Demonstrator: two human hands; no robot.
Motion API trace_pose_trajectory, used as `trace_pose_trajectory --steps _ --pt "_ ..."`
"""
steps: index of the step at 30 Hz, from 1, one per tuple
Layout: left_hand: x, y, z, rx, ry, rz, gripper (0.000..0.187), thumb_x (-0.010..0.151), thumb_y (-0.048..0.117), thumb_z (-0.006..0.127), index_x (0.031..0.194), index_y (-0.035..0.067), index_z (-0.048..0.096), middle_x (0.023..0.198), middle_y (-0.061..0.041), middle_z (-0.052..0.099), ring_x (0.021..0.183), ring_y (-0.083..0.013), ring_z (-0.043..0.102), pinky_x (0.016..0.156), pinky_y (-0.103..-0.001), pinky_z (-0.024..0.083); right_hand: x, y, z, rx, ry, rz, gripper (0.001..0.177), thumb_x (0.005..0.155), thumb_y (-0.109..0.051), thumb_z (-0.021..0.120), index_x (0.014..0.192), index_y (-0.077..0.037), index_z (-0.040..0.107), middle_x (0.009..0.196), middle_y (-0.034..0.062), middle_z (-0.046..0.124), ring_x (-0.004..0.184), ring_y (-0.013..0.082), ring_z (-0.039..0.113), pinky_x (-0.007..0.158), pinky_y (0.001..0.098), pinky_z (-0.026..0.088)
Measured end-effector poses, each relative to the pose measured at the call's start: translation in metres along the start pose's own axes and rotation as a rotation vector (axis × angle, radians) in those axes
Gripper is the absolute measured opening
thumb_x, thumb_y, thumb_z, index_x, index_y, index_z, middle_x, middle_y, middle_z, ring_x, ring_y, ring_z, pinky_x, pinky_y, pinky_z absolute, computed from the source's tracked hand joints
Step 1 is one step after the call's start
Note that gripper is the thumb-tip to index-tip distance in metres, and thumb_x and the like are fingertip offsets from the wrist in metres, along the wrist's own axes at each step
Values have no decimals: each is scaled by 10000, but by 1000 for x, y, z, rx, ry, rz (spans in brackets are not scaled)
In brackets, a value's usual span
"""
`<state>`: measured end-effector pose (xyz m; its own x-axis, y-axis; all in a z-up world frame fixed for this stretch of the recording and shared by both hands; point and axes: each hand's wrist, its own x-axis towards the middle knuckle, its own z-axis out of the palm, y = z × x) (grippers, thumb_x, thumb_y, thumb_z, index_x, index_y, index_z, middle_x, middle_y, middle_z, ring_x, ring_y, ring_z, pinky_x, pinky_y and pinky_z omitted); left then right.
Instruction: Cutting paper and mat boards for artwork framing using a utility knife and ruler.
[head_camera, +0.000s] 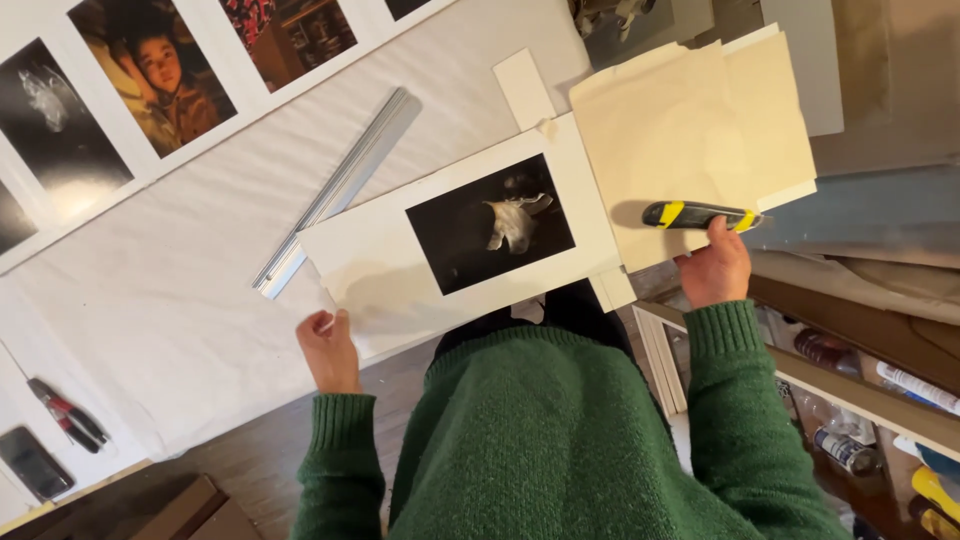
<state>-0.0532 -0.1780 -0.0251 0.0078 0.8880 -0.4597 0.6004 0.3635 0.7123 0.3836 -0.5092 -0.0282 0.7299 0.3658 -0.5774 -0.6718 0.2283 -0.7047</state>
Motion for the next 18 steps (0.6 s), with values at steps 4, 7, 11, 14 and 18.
trace_pose_trajectory --steps 4,7,11,14,18 --pt "5 -38 -9 -40 -4 13 519 951 234 701 1324 -68 503 1204 -123 618 1039 -174 596 868 -302 504 -1 3 12 53 -30 12 393 1018 -358 628 1334 -137 555 1364 46 634 1307 278 582 1124 543 421" --pt "-1 -9 -13 -34 -74 26 527 963 234 668 1371 -55 503 1168 -105 639 1006 -165 598 846 -295 503 10 14 1 89 -96 -20 396 1069 -346 619 1373 -104 544 1404 54 613 1348 270 565 1223 510 407" --pt "6 3 -18 -184 -133 -77 480 989 228 632 1365 -61 559 1168 -88 678 1015 -153 610 859 -278 499 -2 8 14 82 -51 -38 408 1048 -340 615 1390 -127 552 1411 43 614 1352 262 564 1231 489 400" --pt "14 -3 -18 -414 -185 -167 444 1015 230 608 1334 -78 591 1171 -79 688 1025 -155 605 863 -281 487 -22 4 10 58 -96 -88 425 1071 -370 590 1395 -99 551 1419 70 621 1364 279 567 1228 494 400" --pt "35 13 -3 -518 -229 -120 421 1027 236 606 1293 -90 594 1177 -91 673 1077 -161 588 935 -286 468 -61 3 -6 32 -67 -181 400 1101 -369 583 1406 -114 538 1441 54 610 1404 268 552 1256 495 409"
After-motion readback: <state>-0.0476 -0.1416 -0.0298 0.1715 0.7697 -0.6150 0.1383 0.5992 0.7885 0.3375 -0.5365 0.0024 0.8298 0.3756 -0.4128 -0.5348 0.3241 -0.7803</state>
